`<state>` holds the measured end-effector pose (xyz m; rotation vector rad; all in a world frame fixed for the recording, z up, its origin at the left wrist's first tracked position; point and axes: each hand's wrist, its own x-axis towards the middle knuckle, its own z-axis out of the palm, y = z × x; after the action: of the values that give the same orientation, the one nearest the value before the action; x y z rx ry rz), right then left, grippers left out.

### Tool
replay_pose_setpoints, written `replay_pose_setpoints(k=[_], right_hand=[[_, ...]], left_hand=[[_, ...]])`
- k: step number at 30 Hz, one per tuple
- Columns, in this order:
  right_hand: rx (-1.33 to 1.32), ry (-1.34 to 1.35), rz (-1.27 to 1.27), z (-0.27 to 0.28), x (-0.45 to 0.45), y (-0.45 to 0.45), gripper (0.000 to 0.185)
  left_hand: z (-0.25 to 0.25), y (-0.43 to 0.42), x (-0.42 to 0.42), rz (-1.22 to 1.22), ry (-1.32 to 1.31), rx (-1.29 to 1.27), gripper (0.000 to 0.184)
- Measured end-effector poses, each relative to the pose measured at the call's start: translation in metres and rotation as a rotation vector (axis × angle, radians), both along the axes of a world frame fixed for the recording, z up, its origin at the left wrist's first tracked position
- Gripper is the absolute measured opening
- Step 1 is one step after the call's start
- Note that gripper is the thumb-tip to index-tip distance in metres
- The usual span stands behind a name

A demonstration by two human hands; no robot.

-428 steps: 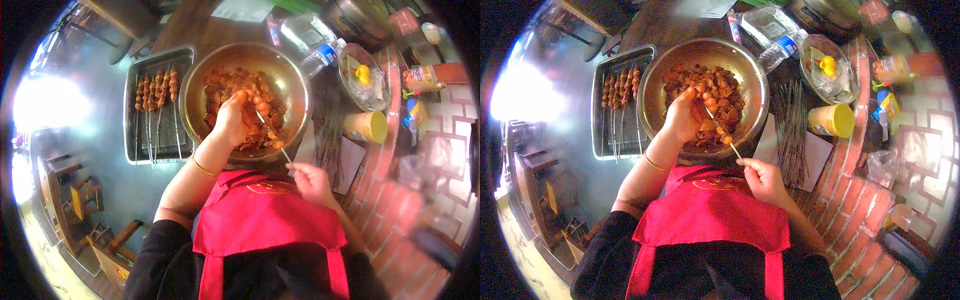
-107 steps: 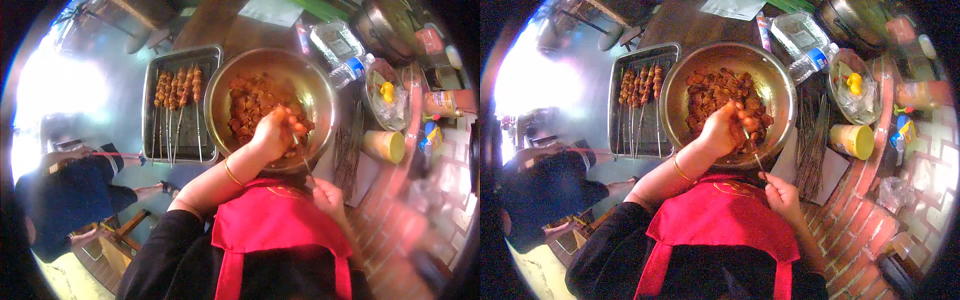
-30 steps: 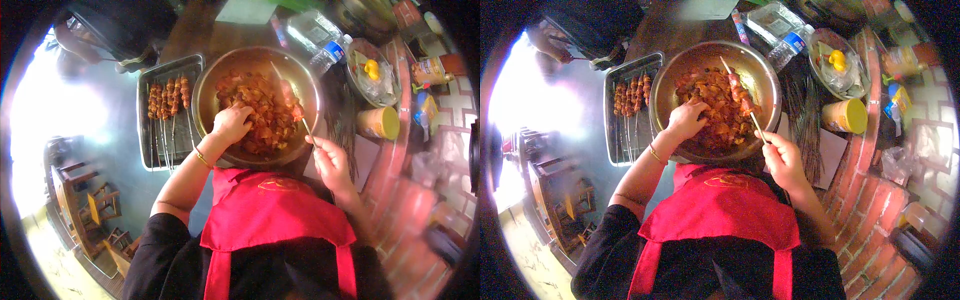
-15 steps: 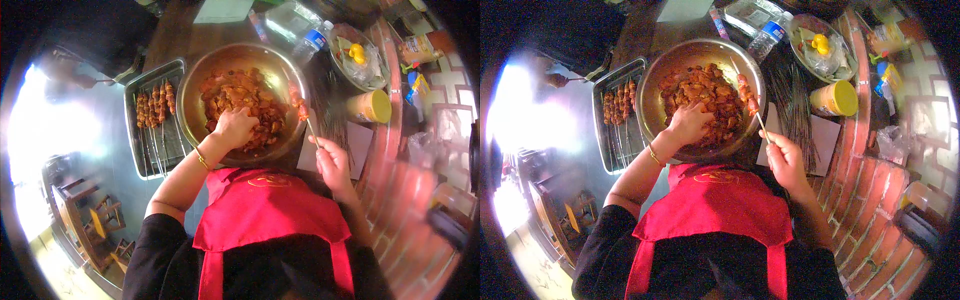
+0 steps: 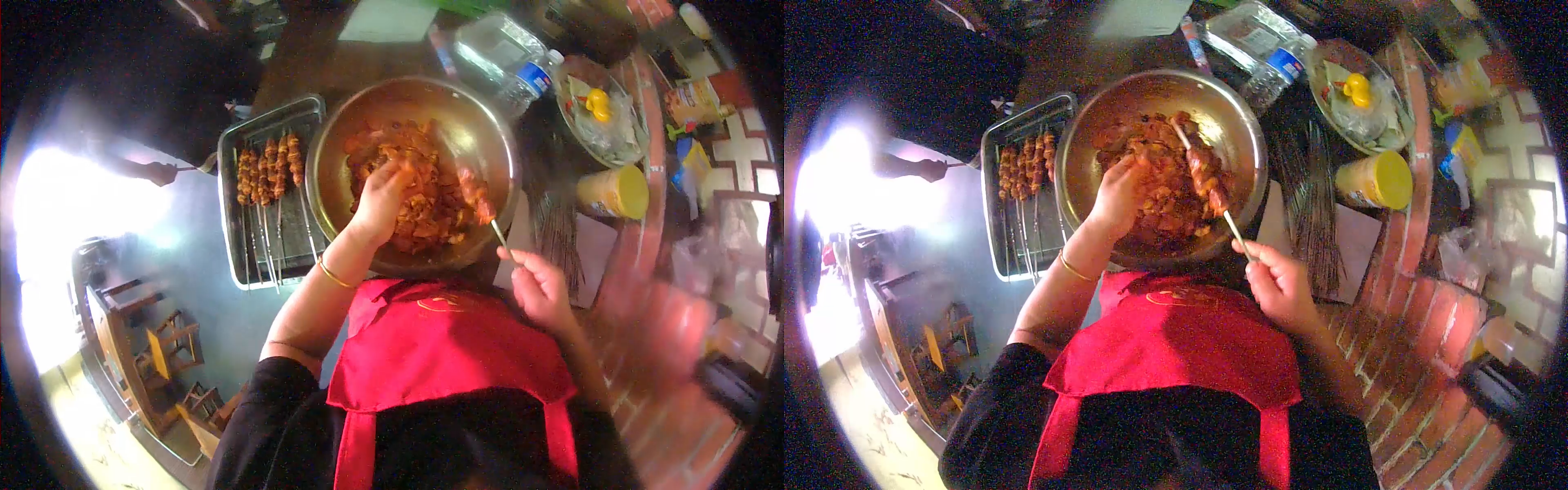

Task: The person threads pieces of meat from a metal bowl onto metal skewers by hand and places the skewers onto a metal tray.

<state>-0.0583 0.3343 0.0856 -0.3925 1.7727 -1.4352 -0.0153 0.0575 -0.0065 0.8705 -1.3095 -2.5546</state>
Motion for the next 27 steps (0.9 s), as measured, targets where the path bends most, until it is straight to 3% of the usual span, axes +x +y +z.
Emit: replay_pose_setpoints(k=[1, 2, 5, 9, 15, 24, 27], right_hand=[[0.027, 0.027, 0.072, 0.003, 0.001, -0.002, 0.032], [0.055, 0.054, 0.143, 0.004, 0.002, -0.003, 0.032], [0.064, 0.15, 0.263, -0.007, 0.003, 0.001, 0.035], [0.099, 0.135, 0.28, -0.007, 0.005, -0.003, 0.033], [0.116, 0.16, 0.283, -0.007, 0.004, -0.006, 0.032], [0.156, 0.089, 0.284, -0.008, 0.009, -0.009, 0.035], [0.119, 0.124, 0.256, -0.016, 0.014, -0.012, 0.035]], left_hand=[[0.003, -0.008, 0.001, 0.061, 0.094, 0.28, 0.02], [0.005, -0.013, -0.001, 0.073, 0.097, 0.271, 0.02], [0.005, -0.026, -0.006, 0.206, 0.186, 0.621, 0.023], [0.004, -0.027, -0.006, 0.187, 0.293, 0.664, 0.024], [0.017, -0.016, -0.011, 0.284, 0.136, 0.548, 0.029], [0.011, -0.005, -0.015, 0.296, 0.188, 0.698, 0.03], [0.008, -0.001, -0.016, 0.274, 0.322, 0.713, 0.029]])
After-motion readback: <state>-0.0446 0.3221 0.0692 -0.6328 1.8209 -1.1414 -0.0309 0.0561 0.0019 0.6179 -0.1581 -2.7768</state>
